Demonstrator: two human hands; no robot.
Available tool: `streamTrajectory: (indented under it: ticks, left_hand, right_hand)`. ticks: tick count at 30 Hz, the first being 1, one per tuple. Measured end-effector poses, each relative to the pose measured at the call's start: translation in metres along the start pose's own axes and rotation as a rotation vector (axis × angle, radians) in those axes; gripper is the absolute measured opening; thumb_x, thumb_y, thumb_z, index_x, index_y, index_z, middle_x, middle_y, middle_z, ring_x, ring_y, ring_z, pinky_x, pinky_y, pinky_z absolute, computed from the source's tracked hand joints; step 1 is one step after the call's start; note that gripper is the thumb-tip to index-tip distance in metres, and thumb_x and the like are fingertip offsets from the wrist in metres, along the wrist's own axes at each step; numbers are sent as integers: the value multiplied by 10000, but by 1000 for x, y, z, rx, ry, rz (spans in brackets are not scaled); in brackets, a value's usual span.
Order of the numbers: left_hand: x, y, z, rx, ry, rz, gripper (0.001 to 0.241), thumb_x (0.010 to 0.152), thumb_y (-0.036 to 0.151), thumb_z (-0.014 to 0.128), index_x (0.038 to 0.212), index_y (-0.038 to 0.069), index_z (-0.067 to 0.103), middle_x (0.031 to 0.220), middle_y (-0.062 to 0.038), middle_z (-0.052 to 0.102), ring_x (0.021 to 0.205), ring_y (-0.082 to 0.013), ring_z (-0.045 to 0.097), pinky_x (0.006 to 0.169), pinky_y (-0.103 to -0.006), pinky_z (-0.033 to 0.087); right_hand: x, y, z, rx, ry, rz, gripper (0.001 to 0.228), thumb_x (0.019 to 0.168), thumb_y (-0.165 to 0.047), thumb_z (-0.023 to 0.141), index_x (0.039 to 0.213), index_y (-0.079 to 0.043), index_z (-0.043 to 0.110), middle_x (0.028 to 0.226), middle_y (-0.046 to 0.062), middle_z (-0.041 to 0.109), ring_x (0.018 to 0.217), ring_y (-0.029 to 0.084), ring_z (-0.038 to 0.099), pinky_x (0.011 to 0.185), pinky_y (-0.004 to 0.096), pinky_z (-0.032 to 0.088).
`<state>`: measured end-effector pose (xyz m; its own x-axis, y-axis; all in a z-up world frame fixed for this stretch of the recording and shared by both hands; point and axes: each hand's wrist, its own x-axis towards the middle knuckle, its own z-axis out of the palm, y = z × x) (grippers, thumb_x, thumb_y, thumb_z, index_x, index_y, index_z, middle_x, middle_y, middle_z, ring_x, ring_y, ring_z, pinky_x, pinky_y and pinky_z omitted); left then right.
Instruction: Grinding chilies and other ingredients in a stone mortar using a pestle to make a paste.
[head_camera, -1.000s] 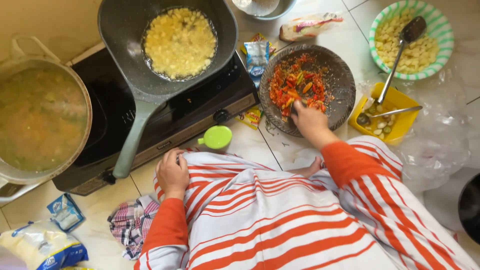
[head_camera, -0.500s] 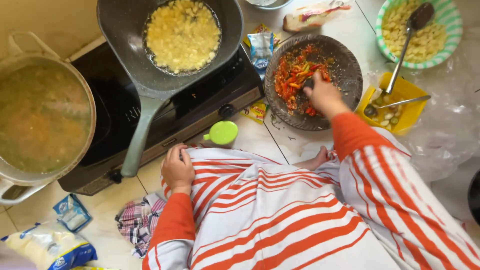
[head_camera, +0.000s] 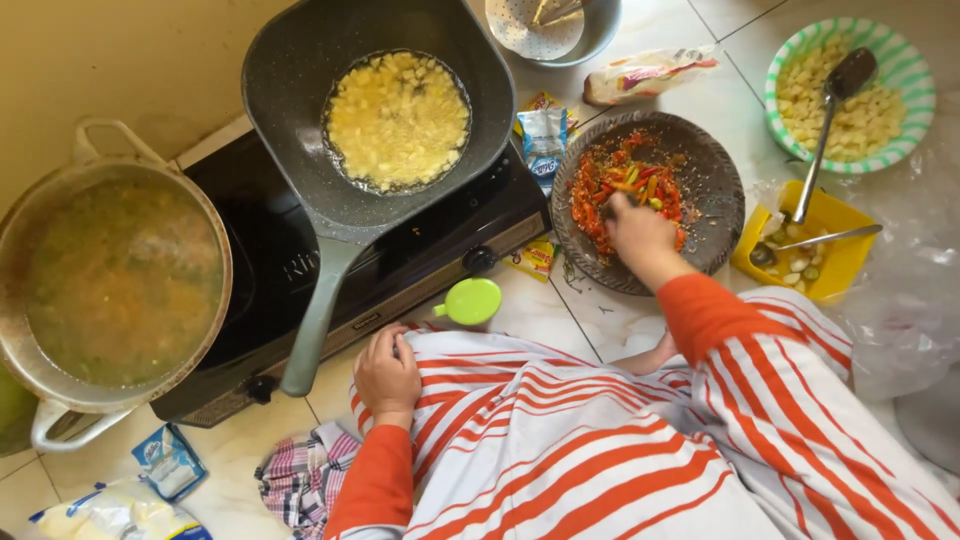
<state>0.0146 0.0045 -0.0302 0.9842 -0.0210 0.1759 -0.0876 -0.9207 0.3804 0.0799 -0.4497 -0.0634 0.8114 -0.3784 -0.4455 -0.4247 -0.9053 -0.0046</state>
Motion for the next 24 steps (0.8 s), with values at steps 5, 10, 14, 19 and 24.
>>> streamTrajectory:
  ticks: [5, 10, 14, 19, 24]
  left_hand:
    - [2, 2, 7, -14, 19, 49, 126, 953, 275, 561, 969, 315, 679, 1025, 103, 725, 975, -146, 715, 893, -324, 535]
    - [6, 6, 6, -66, 24, 105, 130, 944, 261, 557, 952, 311, 677, 1049, 109, 728, 970, -154, 710, 890, -323, 528]
    - [10, 9, 5, -66, -2, 140, 126, 945, 261, 557, 941, 301, 677, 1038, 100, 732, 960, -159, 712, 876, -327, 531]
    - [11, 6, -3, -96, -21, 164, 136, 946, 219, 555, 937, 264, 683, 1026, 69, 736, 951, -190, 714, 870, -335, 532]
    - [8, -3, 7, -50, 2, 155, 119, 953, 234, 562, 951, 276, 674, 1031, 78, 730, 959, -174, 712, 863, -332, 536]
  right_hand:
    - [31, 26, 1, 245, -13, -7, 444, 1049, -407, 503, 1366, -103, 432, 1053, 351, 689, 993, 522, 702, 735, 626, 562]
    - [-28, 2, -6, 86, -56, 86, 473, 1060, -462, 440, 1412, -151, 384, 1125, 300, 708, 1122, 480, 686, 908, 589, 545]
    - [5, 27, -10, 271, -41, 84, 475, 1062, -422, 484, 1396, -89, 422, 1176, 363, 682, 1162, 524, 645, 930, 601, 515]
    - [-9, 33, 5, 214, -44, 73, 431, 1079, -431, 449, 1326, -86, 374, 1058, 351, 690, 1051, 522, 689, 833, 591, 552]
    - [-4, 29, 8, -9, 7, 69, 516, 1072, -459, 439, 1450, -109, 414, 1008, 297, 727, 980, 482, 728, 755, 582, 582]
